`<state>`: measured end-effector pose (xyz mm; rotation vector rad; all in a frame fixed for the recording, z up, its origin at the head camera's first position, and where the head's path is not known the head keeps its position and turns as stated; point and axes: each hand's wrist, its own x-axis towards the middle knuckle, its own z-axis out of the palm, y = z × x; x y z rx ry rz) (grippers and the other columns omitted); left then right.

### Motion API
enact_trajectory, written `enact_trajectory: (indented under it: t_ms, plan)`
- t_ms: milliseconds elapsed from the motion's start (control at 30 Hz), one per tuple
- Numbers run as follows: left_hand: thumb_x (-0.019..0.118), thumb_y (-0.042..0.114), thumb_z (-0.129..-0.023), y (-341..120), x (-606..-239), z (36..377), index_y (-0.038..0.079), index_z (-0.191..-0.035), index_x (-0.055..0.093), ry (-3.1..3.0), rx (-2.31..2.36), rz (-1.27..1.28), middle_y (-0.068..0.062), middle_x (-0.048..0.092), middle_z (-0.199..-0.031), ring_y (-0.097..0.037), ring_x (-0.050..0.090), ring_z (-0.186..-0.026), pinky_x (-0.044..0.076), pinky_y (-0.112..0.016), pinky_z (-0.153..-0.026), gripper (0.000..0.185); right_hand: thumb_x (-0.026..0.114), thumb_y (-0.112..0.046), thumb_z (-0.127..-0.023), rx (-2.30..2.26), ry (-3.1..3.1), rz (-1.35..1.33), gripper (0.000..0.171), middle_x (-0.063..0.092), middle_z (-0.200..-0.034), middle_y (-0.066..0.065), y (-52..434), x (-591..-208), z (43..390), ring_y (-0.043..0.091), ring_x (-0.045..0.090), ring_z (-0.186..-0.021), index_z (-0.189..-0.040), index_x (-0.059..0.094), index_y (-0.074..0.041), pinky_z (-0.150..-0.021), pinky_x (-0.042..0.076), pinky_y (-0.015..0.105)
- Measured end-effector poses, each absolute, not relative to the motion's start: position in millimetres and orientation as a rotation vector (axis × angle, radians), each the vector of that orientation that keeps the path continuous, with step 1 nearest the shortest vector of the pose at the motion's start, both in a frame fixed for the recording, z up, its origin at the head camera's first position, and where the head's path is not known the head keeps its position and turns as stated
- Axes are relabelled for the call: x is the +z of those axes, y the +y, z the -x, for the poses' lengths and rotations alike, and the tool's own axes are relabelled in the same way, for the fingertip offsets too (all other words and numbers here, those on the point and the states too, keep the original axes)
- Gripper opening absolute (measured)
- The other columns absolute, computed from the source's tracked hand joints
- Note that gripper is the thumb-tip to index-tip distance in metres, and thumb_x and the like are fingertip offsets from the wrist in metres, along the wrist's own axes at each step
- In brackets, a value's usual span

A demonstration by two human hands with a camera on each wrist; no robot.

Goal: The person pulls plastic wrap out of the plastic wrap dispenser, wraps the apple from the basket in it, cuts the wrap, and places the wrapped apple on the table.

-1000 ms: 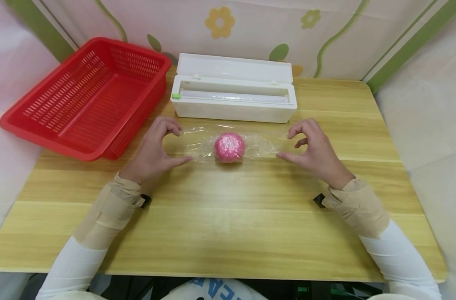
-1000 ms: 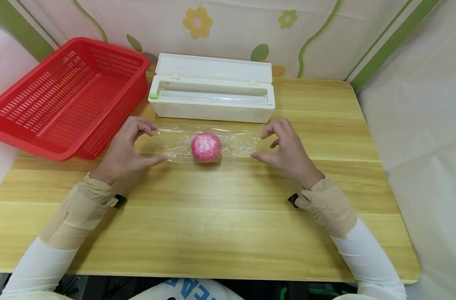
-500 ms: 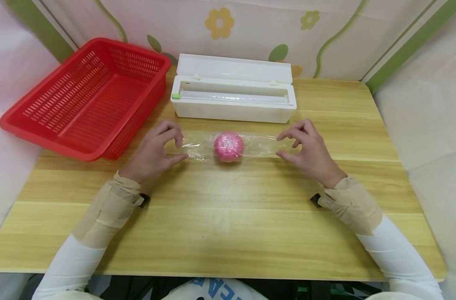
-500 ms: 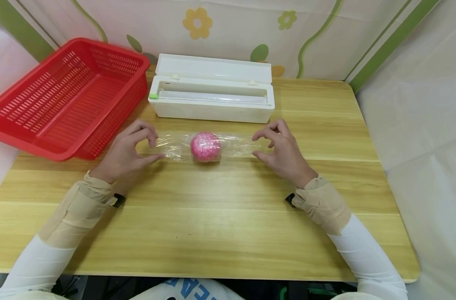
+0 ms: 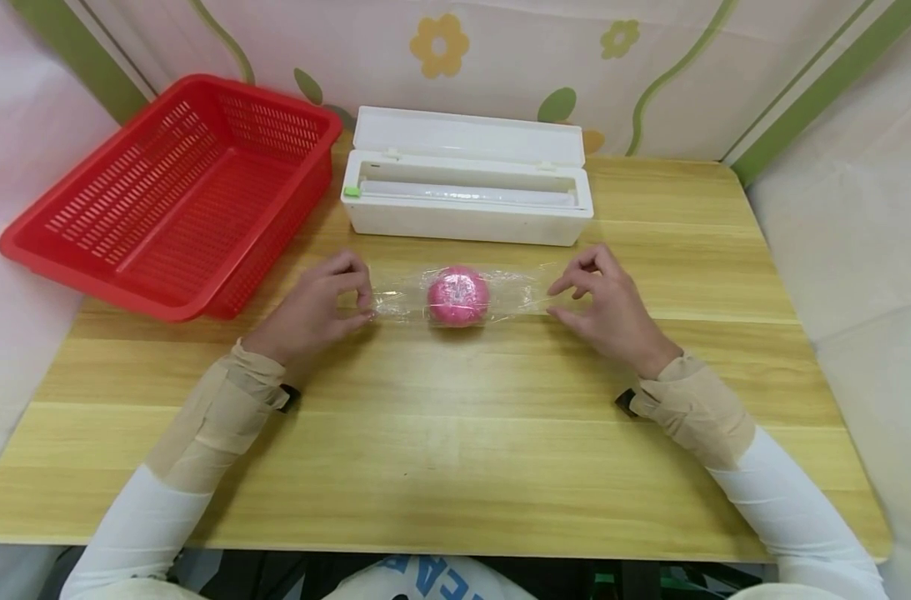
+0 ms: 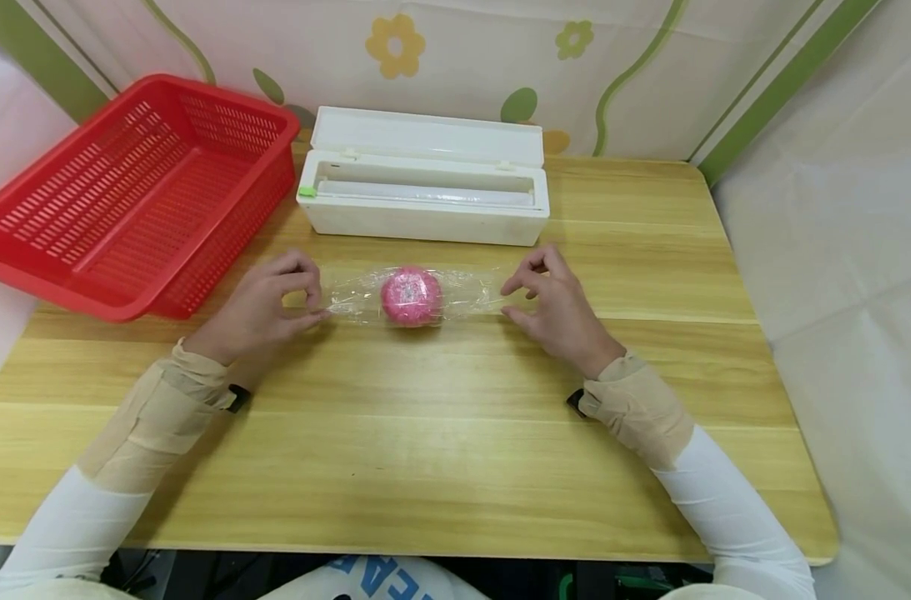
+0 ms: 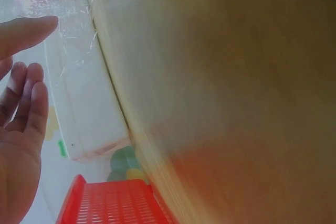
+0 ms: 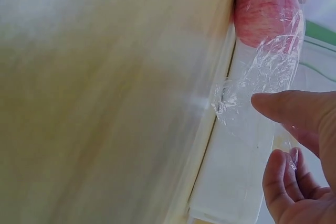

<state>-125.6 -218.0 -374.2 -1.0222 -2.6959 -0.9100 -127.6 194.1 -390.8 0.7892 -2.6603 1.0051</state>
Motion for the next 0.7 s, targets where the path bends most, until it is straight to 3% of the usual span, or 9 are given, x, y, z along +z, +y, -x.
enact_trajectory:
  t_ms: [200,467,567,700]
  plan:
    - [0.087,-0.002,-0.082,-216.1,-373.7,125.8,0.014,-0.077,0.063,-2.867,-0.888,1.019,-0.003,0.059,-0.097,-0.02,0.059,-0.097,0.053,-0.039,-0.087,0.029,0.088,0.006,-0.08,0.979,-2.699,-0.812,0.022,0.052,-0.113,0.014,193.6,-393.0,127.0,0.023,0.056,-0.1,-0.1,0.079,0.001,-0.076,0.055,0.031]
    - [0.09,0.009,-0.08,-216.5,-371.6,124.1,0.02,-0.078,0.066,-2.999,-0.776,1.035,-0.001,0.065,-0.102,-0.022,0.058,-0.109,0.052,-0.044,-0.098,0.026,0.088,-0.002,-0.083,1.008,-2.818,-0.822,0.025,0.052,-0.11,0.011,192.3,-392.2,126.8,0.022,0.061,-0.085,-0.107,0.08,-0.003,-0.074,0.055,0.027]
    - [0.092,0.02,-0.08,-217.6,-370.5,123.0,0.023,-0.079,0.068,-3.016,-0.764,1.033,0.002,0.065,-0.105,-0.021,0.057,-0.112,0.05,-0.044,-0.1,0.024,0.087,-0.01,-0.087,1.128,-2.899,-0.785,0.022,0.052,-0.111,0.009,193.8,-389.8,128.6,0.019,0.061,-0.085,-0.108,0.081,-0.008,-0.075,0.056,0.025]
    - [0.087,0.028,-0.088,-220.0,-369.7,123.4,0.022,-0.084,0.078,-3.014,-0.878,1.023,0.002,0.065,-0.106,-0.02,0.056,-0.112,0.048,-0.044,-0.102,0.012,0.081,-0.019,-0.094,1.268,-2.96,-0.675,0.012,0.054,-0.109,0.009,195.5,-388.4,134.3,0.02,0.057,-0.09,-0.103,0.083,-0.011,-0.076,0.053,0.022]
